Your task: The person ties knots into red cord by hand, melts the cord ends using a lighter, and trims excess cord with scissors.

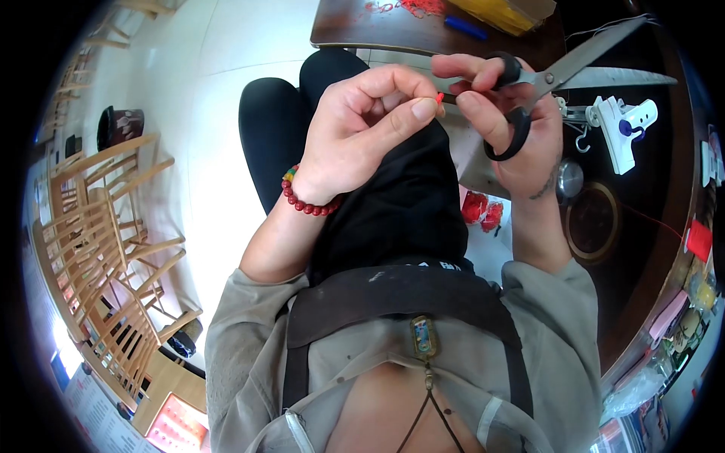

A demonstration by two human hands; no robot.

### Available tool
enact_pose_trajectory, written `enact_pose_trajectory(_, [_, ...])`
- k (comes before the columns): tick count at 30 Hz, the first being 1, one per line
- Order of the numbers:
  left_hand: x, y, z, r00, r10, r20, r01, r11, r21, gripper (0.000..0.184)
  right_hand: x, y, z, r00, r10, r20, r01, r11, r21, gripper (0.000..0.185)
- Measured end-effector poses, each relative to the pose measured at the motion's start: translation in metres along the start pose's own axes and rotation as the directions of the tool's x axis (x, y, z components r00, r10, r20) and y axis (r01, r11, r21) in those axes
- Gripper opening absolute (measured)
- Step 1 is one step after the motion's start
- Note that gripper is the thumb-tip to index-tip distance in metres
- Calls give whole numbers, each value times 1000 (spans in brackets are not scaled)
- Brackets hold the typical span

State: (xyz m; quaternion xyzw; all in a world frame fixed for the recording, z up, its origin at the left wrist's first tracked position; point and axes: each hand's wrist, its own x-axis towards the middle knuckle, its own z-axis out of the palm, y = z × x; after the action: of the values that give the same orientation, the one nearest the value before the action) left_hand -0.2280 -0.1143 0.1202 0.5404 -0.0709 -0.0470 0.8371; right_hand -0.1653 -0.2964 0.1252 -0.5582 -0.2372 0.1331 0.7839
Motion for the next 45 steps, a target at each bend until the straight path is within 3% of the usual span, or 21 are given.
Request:
enact_pose_trajectory(6, [1, -2, 2, 997, 77, -14, -73, 982, 174, 11, -4, -3, 4, 1000, 3, 25, -1, 997, -75, 15])
enact_pose_trajectory(15, [1, -1, 2, 999, 48, 5, -48, 974, 223, 11, -8, -5, 7, 999, 44, -25, -45, 998, -40, 19])
enact_pose_trajectory(21, [1, -1, 1, 1000, -1, 3, 0, 981, 196, 12, -10, 1, 10, 997, 62, -50, -63, 998, -17, 19])
enact_pose_trajectory(24, [1, 5, 2, 995, -97, 4, 97, 995, 31, 13, -10, 1, 8, 993, 118, -22, -117, 992, 54, 20])
enact_pose_trajectory(30, [3, -2, -2, 986, -154, 59, 158, 986, -52, 12, -15, 3, 4, 982, 190, -24, -187, 978, 98, 20])
enact_pose_trajectory(39, [5, -7, -4, 984, -135, 115, 147, 983, -107, 11, -19, 1, 3, 963, 267, -26, -256, 943, 214, 19])
enact_pose_trajectory(42, [5, -6, -10, 967, -218, 135, 231, 969, -88, 12, -23, 3, -1, 951, 301, -67, -285, 942, 178, 18])
enact_pose_trajectory(45, [7, -17, -14, 933, -312, 179, 318, 948, -7, 13, -40, 9, -7, 972, 201, -121, -209, 977, -53, 18])
